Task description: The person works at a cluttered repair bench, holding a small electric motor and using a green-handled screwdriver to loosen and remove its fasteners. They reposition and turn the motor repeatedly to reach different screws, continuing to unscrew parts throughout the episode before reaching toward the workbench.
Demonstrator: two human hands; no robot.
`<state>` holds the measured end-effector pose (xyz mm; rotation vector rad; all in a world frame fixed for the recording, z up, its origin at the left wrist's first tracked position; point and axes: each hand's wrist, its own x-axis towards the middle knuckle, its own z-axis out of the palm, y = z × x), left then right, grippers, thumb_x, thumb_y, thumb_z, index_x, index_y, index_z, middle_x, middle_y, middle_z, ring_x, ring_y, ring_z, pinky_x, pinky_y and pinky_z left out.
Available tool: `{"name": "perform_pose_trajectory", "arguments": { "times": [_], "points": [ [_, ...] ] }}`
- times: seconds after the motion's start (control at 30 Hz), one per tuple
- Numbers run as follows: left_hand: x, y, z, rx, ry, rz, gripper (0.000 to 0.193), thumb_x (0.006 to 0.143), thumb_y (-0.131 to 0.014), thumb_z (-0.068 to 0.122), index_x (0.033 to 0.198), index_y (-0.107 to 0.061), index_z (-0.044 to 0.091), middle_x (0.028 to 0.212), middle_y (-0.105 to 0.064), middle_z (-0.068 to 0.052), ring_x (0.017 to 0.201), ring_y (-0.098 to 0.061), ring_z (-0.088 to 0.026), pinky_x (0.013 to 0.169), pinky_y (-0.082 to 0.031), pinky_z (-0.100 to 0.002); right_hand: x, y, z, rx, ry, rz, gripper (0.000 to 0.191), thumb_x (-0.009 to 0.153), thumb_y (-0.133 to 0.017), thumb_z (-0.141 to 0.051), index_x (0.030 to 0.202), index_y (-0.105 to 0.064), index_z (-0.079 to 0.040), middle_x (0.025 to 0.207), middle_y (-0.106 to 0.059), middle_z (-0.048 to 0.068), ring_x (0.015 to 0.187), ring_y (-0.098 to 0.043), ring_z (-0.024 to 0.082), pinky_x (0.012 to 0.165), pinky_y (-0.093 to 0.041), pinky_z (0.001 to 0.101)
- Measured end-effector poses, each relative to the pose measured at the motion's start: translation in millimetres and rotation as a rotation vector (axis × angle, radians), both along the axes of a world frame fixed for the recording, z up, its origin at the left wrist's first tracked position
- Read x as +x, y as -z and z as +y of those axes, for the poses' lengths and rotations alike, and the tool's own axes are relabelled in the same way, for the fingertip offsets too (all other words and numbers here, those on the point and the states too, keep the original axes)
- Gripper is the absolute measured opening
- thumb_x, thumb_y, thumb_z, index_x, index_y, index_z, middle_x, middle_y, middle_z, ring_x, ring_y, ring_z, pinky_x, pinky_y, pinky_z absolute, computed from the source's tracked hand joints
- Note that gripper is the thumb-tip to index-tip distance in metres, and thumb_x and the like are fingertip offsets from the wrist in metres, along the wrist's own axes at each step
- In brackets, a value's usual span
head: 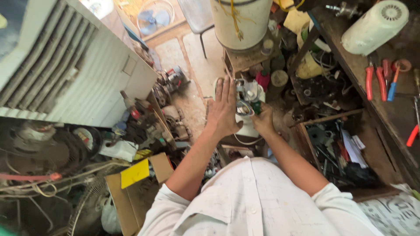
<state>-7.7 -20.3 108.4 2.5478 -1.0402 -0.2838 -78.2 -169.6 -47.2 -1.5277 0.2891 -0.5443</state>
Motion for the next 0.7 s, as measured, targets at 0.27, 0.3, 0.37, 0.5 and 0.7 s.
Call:
{"name": "perform_pose_trajectory", "arguments": {
  "times": [0.27, 0.3, 0.37, 0.5, 0.7],
  "points": [
    [21.9, -3.5, 13.3, -0.057, 0.139, 0.006, 0.124, 0.058, -0.092, 0.032, 0.158, -0.023, 0.006, 0.165, -0.025, -0.018, 0.15, -0.024, -0.042, 0.113, -0.027, -0.069, -2.6, -18.5, -6.3, 0.028, -0.036, 0.048, 0.012, 0.092, -0.081, -0.008, 0.097, -0.072, -0.001, 0.09, -0.07, -0.004, 0.079, -0.057, 0.004, 0.071, -0.048, 0.0232],
    [27.6, -1.8, 17.7, -0.144, 0.119, -0.051, 0.118, 0.063, -0.09, 0.032, 0.159, -0.026, 0.007, 0.164, -0.031, -0.017, 0.151, -0.028, -0.04, 0.116, -0.026, -0.067, -3.8, -19.9, -7.9, 0.037, -0.036, 0.052, 0.011, 0.094, -0.08, -0.009, 0.098, -0.072, -0.001, 0.089, -0.069, -0.003, 0.079, -0.056, 0.004, 0.07, -0.047, 0.0234],
    [40.1, 2.7, 23.8, -0.316, 0.077, -0.164, 0.106, 0.072, -0.088, 0.034, 0.16, -0.034, 0.01, 0.163, -0.042, -0.014, 0.152, -0.038, -0.038, 0.123, -0.026, -0.062, -4.8, -21.3, -10.3, 0.056, -0.044, 0.018, 0.012, 0.095, -0.08, -0.01, 0.098, -0.073, -0.001, 0.091, -0.07, -0.003, 0.08, -0.057, 0.004, 0.071, -0.047, 0.0234],
    [65.0, 18.1, 15.8, -0.467, 0.081, -0.056, 0.097, 0.076, -0.085, 0.042, 0.155, -0.04, 0.006, 0.154, -0.05, -0.02, 0.146, -0.04, -0.045, 0.121, -0.031, -0.054, -5.2, -24.1, -15.6, 0.063, -0.03, 0.013, 0.017, 0.09, -0.083, -0.01, 0.101, -0.071, -0.004, 0.092, -0.071, -0.003, 0.079, -0.059, 0.004, 0.07, -0.048, 0.0224],
    [72.6, 44.8, -15.4, -0.513, 0.148, -0.06, 0.086, 0.084, -0.083, 0.054, 0.146, -0.051, 0.004, 0.137, -0.062, -0.021, 0.136, -0.047, -0.046, 0.116, -0.037, -0.052, -5.3, -39.0, -30.0, 0.063, -0.069, 0.028, 0.014, 0.093, -0.081, -0.008, 0.104, -0.072, -0.005, 0.094, -0.071, -0.003, 0.079, -0.06, 0.005, 0.069, -0.048, 0.0234]
  ]
}}
